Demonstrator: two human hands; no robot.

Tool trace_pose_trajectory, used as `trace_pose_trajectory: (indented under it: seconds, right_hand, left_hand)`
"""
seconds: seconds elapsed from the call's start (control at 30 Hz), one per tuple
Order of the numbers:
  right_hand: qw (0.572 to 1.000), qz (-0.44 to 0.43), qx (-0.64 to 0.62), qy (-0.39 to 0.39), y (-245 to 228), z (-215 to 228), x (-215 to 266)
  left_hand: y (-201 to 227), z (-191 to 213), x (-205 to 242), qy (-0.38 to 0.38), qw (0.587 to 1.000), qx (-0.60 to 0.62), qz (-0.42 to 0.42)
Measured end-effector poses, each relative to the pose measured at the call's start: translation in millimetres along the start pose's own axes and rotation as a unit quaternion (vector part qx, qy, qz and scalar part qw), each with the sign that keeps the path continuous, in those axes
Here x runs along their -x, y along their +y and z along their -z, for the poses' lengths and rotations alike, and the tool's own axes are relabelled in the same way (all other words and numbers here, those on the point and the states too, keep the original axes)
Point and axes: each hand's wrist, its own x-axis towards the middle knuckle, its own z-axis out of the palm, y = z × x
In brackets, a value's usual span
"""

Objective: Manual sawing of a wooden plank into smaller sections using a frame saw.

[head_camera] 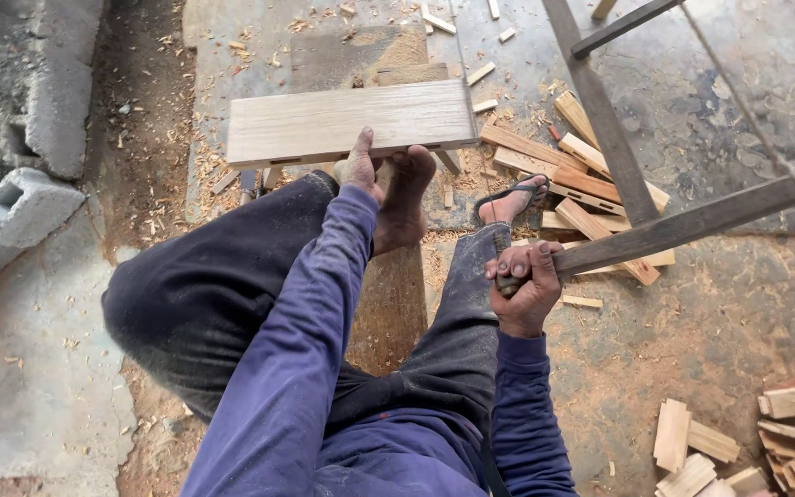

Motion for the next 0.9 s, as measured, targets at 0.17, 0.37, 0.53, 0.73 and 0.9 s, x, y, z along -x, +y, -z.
trace_pose_trajectory:
  seconds: [0.17,0.37,0.53,0.73,0.9]
  right_hand:
    - [0.998,-0.016,-0.04,0.046,2.7,3.6,4.3]
    - [0.998,-0.015,-0.047,0.041,5.3,9.3,7.8]
    - [0.999,-0.007,-0.044,0.017,1.2,6.6,3.4]
    - [0.999,-0.012,-0.028,0.02,-8.5,-2.2,0.2]
    - [1.0,-0.016,0.003,0.002,-19.9,3.7,-6.1]
  left_hand:
    - [-4.6,-5.1,82.6,0.02,0.989,-0.139,-0.05]
    - [9.9,-76.9,107.9,-0.184,0.557,-0.662,-0.466]
    - [11.8,-134.3,46.8,-0.266,0.348,-0.868,-0.233]
    - [-3.9,-123.7,11.9,-0.241,0.293,-0.895,-0.236]
    - [7.8,-142.1,18.7,-0.264,0.332,-0.874,-0.239]
